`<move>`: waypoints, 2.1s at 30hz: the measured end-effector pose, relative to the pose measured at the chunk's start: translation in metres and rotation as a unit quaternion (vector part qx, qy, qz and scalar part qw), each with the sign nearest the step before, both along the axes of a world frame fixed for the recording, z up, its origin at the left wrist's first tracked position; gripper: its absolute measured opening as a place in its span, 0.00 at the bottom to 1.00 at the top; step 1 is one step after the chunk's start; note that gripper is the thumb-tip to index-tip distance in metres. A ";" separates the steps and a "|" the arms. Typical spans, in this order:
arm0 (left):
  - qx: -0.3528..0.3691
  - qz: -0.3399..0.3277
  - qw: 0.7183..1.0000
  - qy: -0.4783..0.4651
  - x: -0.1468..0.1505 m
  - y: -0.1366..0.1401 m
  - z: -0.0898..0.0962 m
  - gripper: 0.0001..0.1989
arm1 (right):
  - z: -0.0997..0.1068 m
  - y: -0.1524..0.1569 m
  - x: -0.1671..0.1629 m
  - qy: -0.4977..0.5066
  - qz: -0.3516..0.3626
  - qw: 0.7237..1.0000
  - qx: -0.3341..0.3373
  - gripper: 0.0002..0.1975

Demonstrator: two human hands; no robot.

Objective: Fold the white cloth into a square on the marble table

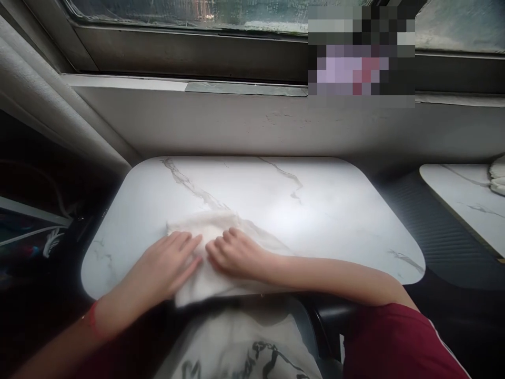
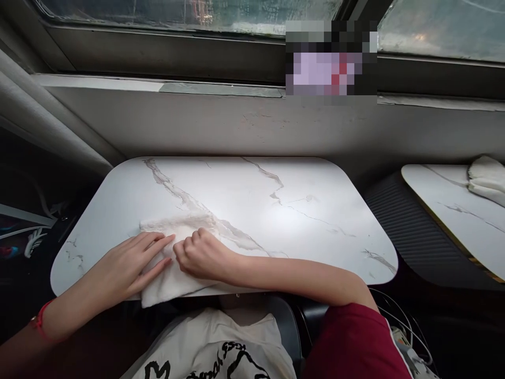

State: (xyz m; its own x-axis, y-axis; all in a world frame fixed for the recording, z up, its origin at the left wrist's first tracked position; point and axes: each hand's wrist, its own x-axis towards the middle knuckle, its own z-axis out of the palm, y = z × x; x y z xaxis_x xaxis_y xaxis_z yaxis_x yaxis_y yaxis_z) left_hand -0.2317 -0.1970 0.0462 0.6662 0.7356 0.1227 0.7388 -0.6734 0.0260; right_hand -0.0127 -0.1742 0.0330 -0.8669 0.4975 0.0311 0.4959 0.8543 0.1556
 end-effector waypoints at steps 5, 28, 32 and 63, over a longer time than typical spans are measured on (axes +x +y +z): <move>-0.073 0.001 0.997 0.003 0.025 0.025 0.007 0.19 | 0.024 0.024 0.017 -0.029 -0.158 0.983 -0.093 0.17; -0.049 -0.052 0.997 0.024 0.080 0.148 0.002 0.19 | 0.014 0.099 0.096 0.005 -0.242 0.968 -0.066 0.16; -0.124 -0.164 0.978 -0.024 0.089 0.108 0.014 0.18 | 0.030 0.050 0.091 -0.059 -0.292 0.950 -0.098 0.23; 0.022 -0.118 0.990 -0.080 0.298 0.182 -0.059 0.24 | -0.008 0.118 0.211 0.094 -0.503 0.859 0.004 0.20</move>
State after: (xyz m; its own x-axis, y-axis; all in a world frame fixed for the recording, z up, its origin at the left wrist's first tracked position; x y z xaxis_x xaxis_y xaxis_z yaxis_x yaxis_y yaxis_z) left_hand 0.0666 -0.0151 -0.0125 0.7881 0.5536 0.2692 0.5496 -0.8297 0.0973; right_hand 0.1985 -0.0561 0.0247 0.0228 0.9911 0.1313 0.9997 -0.0224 -0.0047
